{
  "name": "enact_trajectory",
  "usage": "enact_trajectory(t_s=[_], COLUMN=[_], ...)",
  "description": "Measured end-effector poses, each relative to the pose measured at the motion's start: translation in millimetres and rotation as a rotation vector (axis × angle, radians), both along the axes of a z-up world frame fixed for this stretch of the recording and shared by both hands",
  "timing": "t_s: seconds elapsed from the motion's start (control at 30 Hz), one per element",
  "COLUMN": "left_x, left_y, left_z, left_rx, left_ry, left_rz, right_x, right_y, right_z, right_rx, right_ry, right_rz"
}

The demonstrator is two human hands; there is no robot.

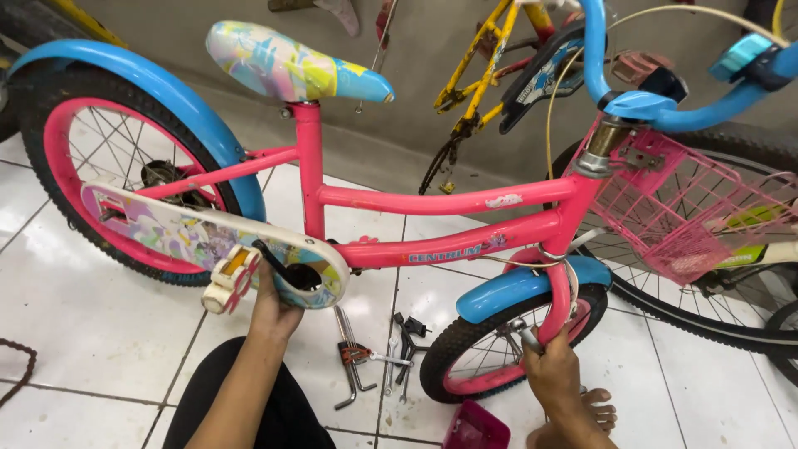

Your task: Adjusting and repairing the pedal and crank assembly of a pink bicycle using hand tools.

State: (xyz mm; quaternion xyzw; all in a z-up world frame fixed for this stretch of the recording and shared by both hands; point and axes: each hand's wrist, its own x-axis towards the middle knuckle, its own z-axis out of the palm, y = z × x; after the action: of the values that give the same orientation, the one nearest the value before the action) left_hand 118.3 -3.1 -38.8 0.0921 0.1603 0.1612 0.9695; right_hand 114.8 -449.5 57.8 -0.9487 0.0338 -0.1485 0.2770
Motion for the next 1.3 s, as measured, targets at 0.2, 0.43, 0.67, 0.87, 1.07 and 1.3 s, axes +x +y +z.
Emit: enact_trajectory(t_s=[0.2,0.43,0.67,0.87,1.07,1.3], left_x=[-1.3,3.0,11.9,21.7,10.6,7.8], left_y=[-0.3,2.1,-0.6,4.2,20.1,32.0], left_z=[2.3,0.4,-10.9,-38.8,-28.8,8.6], left_rx=[0.015,0.011,0.007,0.014,-0.009,0.099], left_ry=[0.010,0.008,-0.011,-0.119,0.028,0.158], left_rz=[-0.044,-0.056,-0.051,-0.102,-0.156,-0.266], right_x=[9.6,19.0,23.6,20.2,13.8,-11.6], right_y=[-14.3,-17.0,-29.1,-38.3,-31.8,19.8], right_z=[-22.1,-23.1,-32.7,-43.6,-39.6,17.0], right_rx=[-0.134,-0.140,-0.103,-0.206,-0.268,-0.091], right_ry=[-0.146,-0.328,-0.342,-0.269,-0.330,-0.023], right_rz=[0.040,0.029,0.127,0.025,0.008,-0.156])
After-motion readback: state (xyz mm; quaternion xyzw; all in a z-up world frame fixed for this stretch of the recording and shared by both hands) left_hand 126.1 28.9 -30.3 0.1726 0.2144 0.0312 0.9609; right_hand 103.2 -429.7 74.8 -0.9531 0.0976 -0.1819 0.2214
